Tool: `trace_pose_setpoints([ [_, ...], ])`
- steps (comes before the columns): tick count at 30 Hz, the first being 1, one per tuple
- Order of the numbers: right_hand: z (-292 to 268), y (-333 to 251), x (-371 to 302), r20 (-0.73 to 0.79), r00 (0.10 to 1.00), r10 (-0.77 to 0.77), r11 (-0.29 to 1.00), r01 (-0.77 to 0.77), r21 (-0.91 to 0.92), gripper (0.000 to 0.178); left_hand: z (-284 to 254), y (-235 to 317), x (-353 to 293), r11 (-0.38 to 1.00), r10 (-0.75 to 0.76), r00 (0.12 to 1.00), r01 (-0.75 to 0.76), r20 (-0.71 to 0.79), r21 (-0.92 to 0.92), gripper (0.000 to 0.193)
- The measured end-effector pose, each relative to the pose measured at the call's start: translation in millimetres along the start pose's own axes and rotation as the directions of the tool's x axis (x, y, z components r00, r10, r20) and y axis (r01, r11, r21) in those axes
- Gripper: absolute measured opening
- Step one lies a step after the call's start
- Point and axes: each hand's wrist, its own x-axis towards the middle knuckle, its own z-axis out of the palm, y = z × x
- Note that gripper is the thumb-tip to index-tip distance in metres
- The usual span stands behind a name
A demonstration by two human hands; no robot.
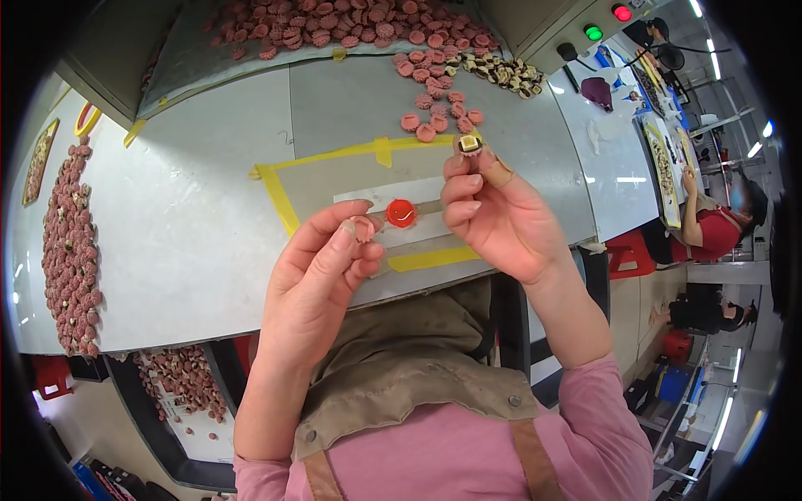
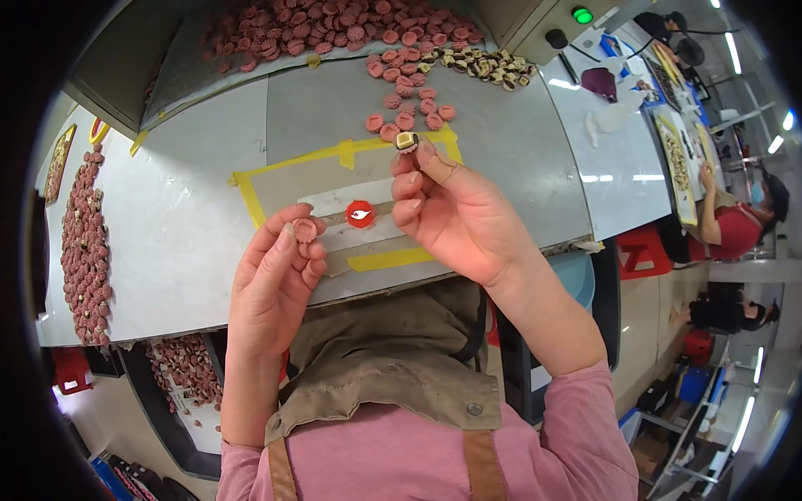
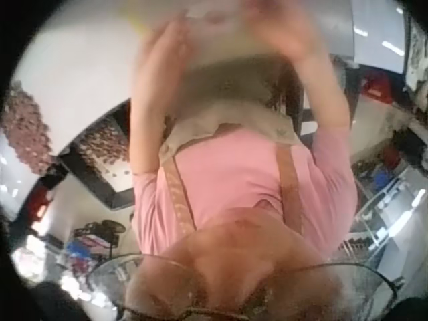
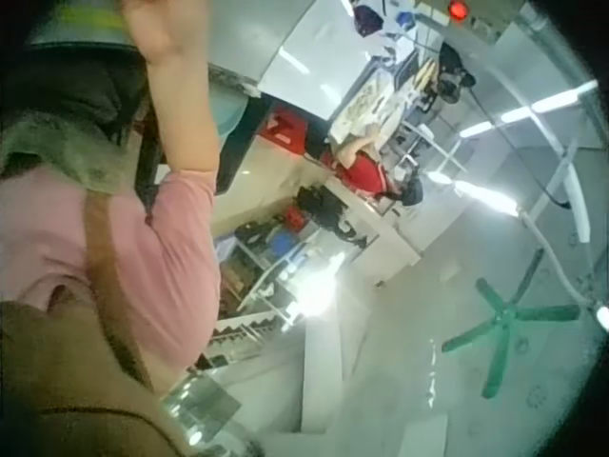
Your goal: The person assembles miniature figurine heads by joining hair and face pieces with adhesive by hand, and replenishes adhesive in a small cap using a squeeze bottle.
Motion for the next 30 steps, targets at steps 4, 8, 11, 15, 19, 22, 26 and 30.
trace_pose_setpoints([
  [4, 0.9, 1.9, 1.1, -0.028, 0.998, -0.057, 0.994, 0.054, -0.095, 0.019, -1.8, -0.5, -0.8, 1.0, 0.009, 1.0, -0.009, -0.002, -0.03, 0.033],
  [8, 3.9, 5.3, -3.0, 0.031, 0.979, -0.201, 0.87, 0.193, -0.454, 0.018, -5.5, -2.6, -0.3, 0.998, 0.007, 1.0, -0.007, -0.006, -0.055, 0.034],
  [11, 11.1, 10.8, -3.3, 0.218, 0.909, -0.354, 0.257, 0.319, -0.912, 0.016, -8.1, -2.3, -1.1, 0.996, 0.047, 0.999, -0.045, 0.026, -0.073, 0.033],
  [15, 10.0, 14.8, 5.2, 0.495, 0.861, -0.119, -0.515, 0.372, -0.772, 0.015, -9.4, -2.1, -3.6, 0.996, 0.061, 0.998, -0.061, -0.013, -0.069, 0.033],
  [19, 4.0, 20.8, 15.6, 0.63, 0.774, 0.061, -0.774, 0.435, -0.46, 0.016, -7.4, -1.1, -4.4, 0.994, 0.06, 0.997, -0.063, -0.04, -0.087, 0.033],
  [22, 11.1, 19.7, 14.1, 0.619, 0.775, 0.126, -0.854, 0.403, -0.33, 0.017, -14.6, -2.3, -6.2, 0.993, 0.072, 0.997, -0.071, 0.013, -0.094, 0.033],
  [26, 20.2, 24.2, 12.8, 0.584, 0.799, 0.144, -0.876, 0.378, -0.301, 0.016, -18.8, -3.1, -6.4, 0.994, 0.081, 0.996, -0.077, 0.047, -0.081, 0.037],
  [30, 15.9, 24.0, 9.8, 0.508, 0.861, 0.024, -0.728, 0.363, -0.582, 0.019, -19.1, 0.1, -9.8, 0.995, 0.039, 0.999, -0.036, 0.031, -0.097, 0.038],
])
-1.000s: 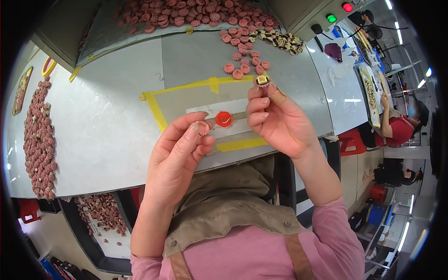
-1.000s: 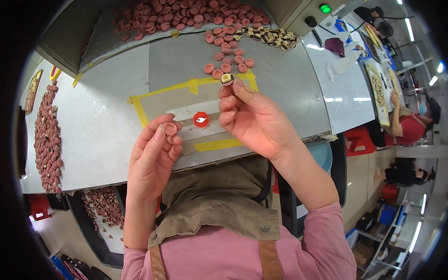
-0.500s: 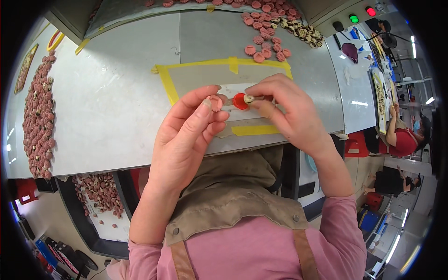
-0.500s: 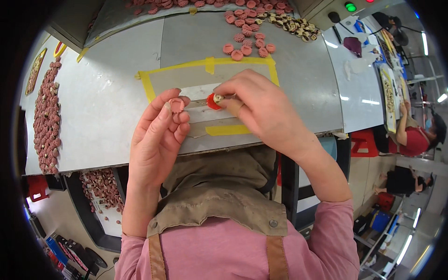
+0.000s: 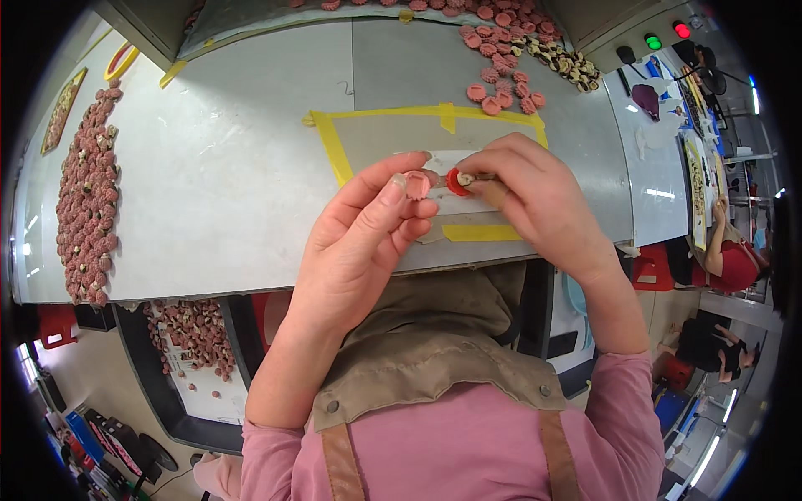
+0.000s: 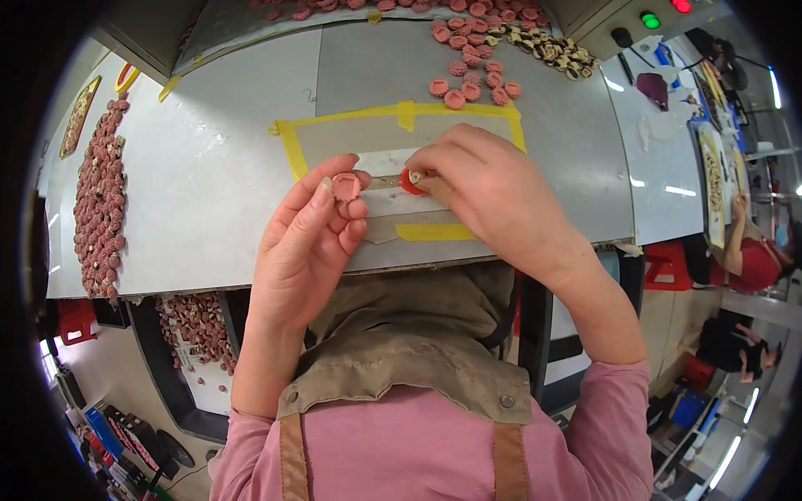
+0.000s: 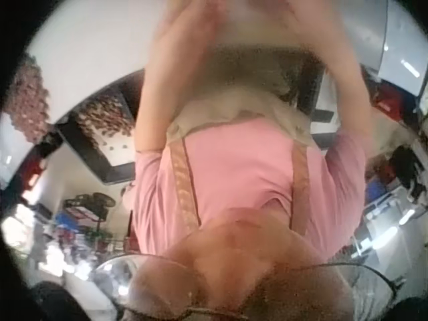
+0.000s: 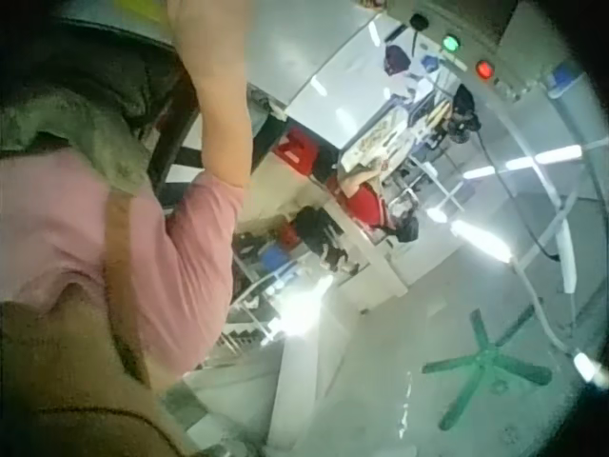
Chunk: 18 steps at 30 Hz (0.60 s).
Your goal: The person assembles miniature figurine heads by joining hair and face pieces with adhesive by hand, and replenishes adhesive in a small cap using a squeeze bottle.
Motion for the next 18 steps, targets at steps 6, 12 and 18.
trace_pose_setpoints([
  [6, 9.0, -13.5, -4.0, -0.06, 0.952, 0.299, 0.687, -0.171, 0.706, 0.02, 1.2, 2.6, -0.5, 0.999, -0.027, 1.0, 0.027, -0.009, 0.023, 0.037],
  [12, 5.0, -20.5, 7.9, -0.148, 0.987, 0.067, 0.868, 0.016, 0.497, 0.019, 5.3, -0.5, 1.4, 1.0, -0.002, 1.0, 0.002, -0.026, -0.002, 0.027],
  [18, 13.6, -21.2, 5.2, -0.302, 0.953, -0.022, 0.92, 0.138, 0.368, 0.019, 15.0, -12.3, 3.8, 0.979, 0.162, 0.983, -0.149, -0.084, 0.141, 0.024],
])
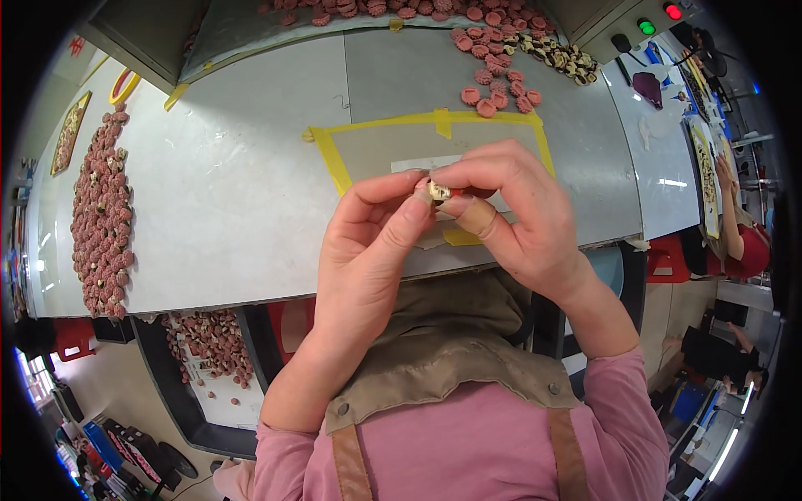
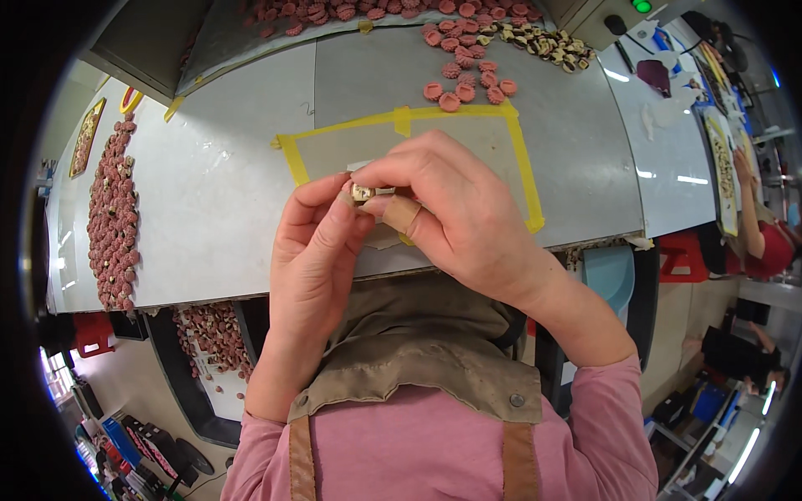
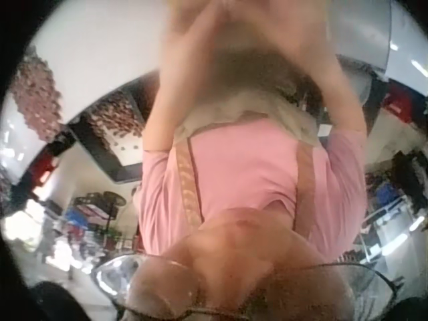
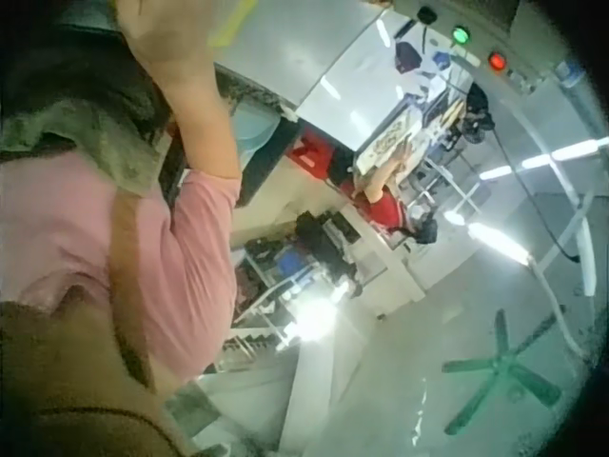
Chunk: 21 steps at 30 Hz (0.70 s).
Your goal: The person assembles miniature figurine heads by joining hair and face pieces with adhesive by hand, and replenishes adhesive in a small cap using a squeeze bottle.
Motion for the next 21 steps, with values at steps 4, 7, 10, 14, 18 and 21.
trace_pose_setpoints([
  [4, 9.1, 6.0, -10.5, -0.065, 0.985, 0.158, 0.96, -0.138, 0.243, 0.019, 3.1, -4.7, -2.1, 0.987, 0.126, 0.992, -0.127, 0.022, 0.103, 0.021],
  [7, 16.5, 4.4, -13.9, -0.149, 0.98, 0.133, 0.971, -0.098, 0.22, 0.017, 5.3, -6.9, -0.5, 0.986, 0.15, 0.989, -0.151, 0.019, 0.075, 0.02],
  [10, 21.7, 4.4, -17.5, -0.214, 0.977, -0.024, 0.999, 0.015, -0.044, 0.016, 8.6, -9.0, -2.0, 0.975, 0.195, 0.981, -0.196, 0.02, 0.109, 0.02],
  [14, 19.5, 4.8, -21.2, -0.259, 0.966, -0.007, 1.0, 0.005, -0.008, 0.018, 9.0, -14.0, -2.3, 0.963, 0.239, 0.969, -0.244, 0.059, 0.111, 0.019],
  [18, 2.7, 5.1, -21.0, -0.178, 0.982, -0.058, 0.995, 0.042, -0.091, 0.026, 7.9, -10.3, -4.7, 0.98, 0.114, 0.987, -0.13, 0.115, 0.147, 0.024],
  [21, 3.3, 9.6, -32.1, -0.107, 0.993, -0.043, 0.999, 0.04, -0.025, 0.03, 13.3, -8.0, -8.8, 0.99, 0.026, 0.993, -0.041, 0.113, 0.133, 0.039],
])
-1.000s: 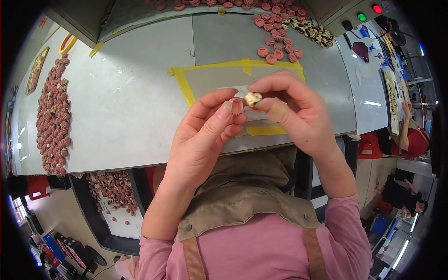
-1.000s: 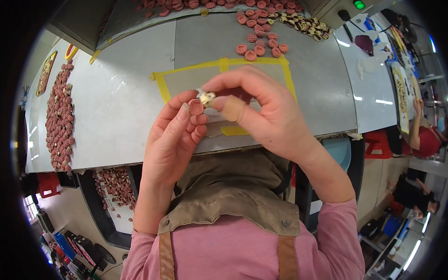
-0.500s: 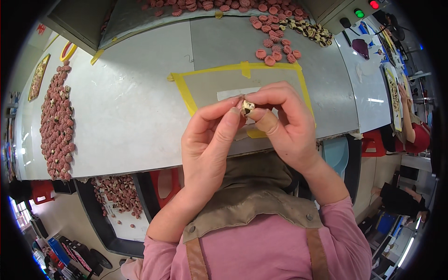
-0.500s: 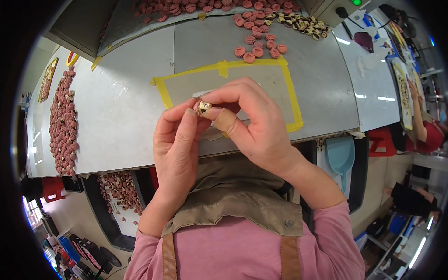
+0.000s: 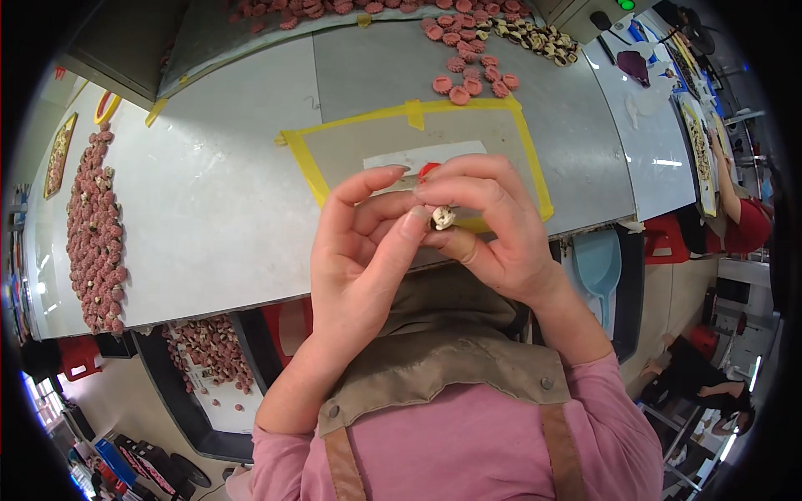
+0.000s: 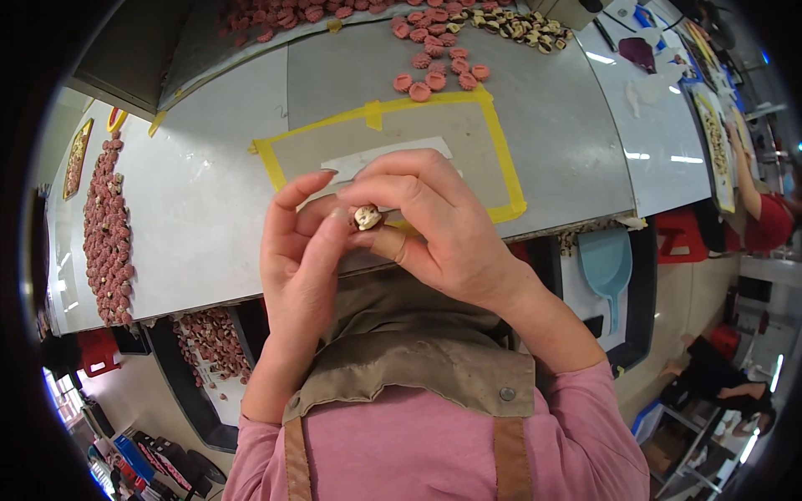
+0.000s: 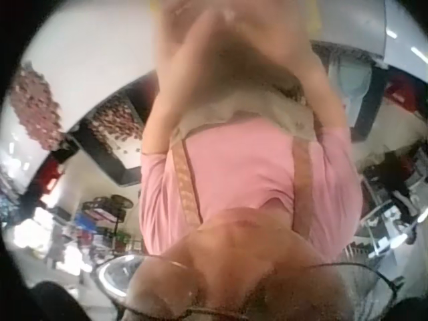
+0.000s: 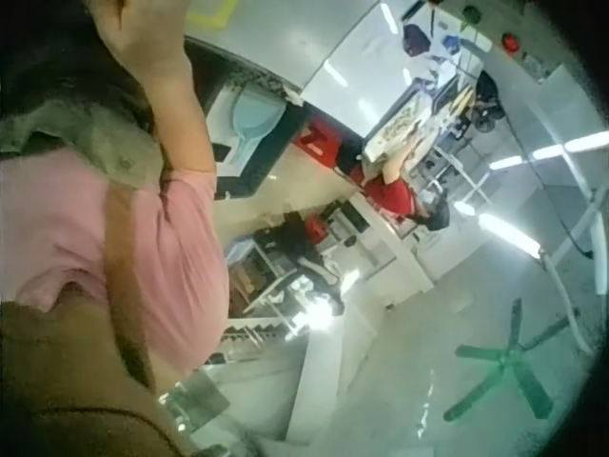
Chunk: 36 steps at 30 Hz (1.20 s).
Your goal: The person assembles miniature figurine heads by joining hair and face pieces with adhesive by hand, and replenishes adhesive in a small cap using a squeeze bottle.
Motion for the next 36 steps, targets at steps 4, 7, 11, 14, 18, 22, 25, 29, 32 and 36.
trace_pose_setpoints([
  [4, 8.4, 10.4, -15.4, -0.03, 1.0, 0.009, 1.0, -0.01, -0.029, 0.031, -1.6, -19.9, -2.2, 0.968, 0.131, 0.991, -0.133, 0.021, 0.215, 0.048],
  [7, 18.8, 17.5, -22.2, -0.062, 0.998, -0.012, 0.997, 0.007, -0.081, 0.031, -11.4, -33.0, -0.5, 0.917, 0.205, 0.977, -0.214, 0.061, 0.336, 0.051],
  [11, 30.1, 24.3, -28.5, -0.094, 0.995, 0.036, 0.997, -0.043, -0.072, 0.03, -18.6, -39.4, 6.3, 0.882, 0.229, 0.969, -0.246, 0.09, 0.403, 0.046],
  [14, 30.2, 21.5, -18.1, -0.104, 0.995, 0.006, 0.999, -0.01, -0.043, 0.031, -17.1, -29.9, 5.0, 0.902, 0.206, 0.978, -0.197, 0.02, 0.384, 0.044],
  [18, 21.5, 5.1, -11.9, -0.011, 1.0, 0.016, 0.987, -0.017, -0.162, 0.043, -11.6, -8.4, 1.6, 0.838, 0.212, 0.974, -0.224, 0.082, 0.498, 0.044],
  [22, 8.3, -11.3, -28.6, -0.19, 0.953, 0.234, 0.968, -0.247, -0.044, 0.025, -43.6, 41.6, 15.4, 0.492, 0.338, 0.93, -0.305, 0.144, 0.815, 0.03],
  [25, -25.7, 6.9, -38.9, -0.13, 0.974, 0.187, 0.978, -0.197, -0.069, 0.024, -100.4, 87.9, 52.1, 0.117, 0.539, 0.842, -0.097, 0.019, 0.988, 0.027],
  [29, -52.3, 13.3, -39.3, -0.161, 0.963, 0.215, 0.966, -0.234, -0.108, 0.018, -210.5, 169.4, 94.3, -0.482, 0.655, 0.748, 0.311, 0.102, 0.819, 0.024],
  [32, -75.3, 17.3, -37.3, -0.2, 0.951, 0.237, 0.932, -0.281, -0.231, 0.015, -264.2, 206.4, 84.6, -0.585, 0.625, 0.779, 0.511, -0.051, 0.63, 0.02],
  [36, -107.2, 45.0, -43.0, -0.147, 0.936, 0.321, 0.894, -0.351, -0.28, 0.012, -251.4, 212.1, 78.1, -0.75, 0.571, 0.814, 0.468, 0.102, 0.467, 0.027],
])
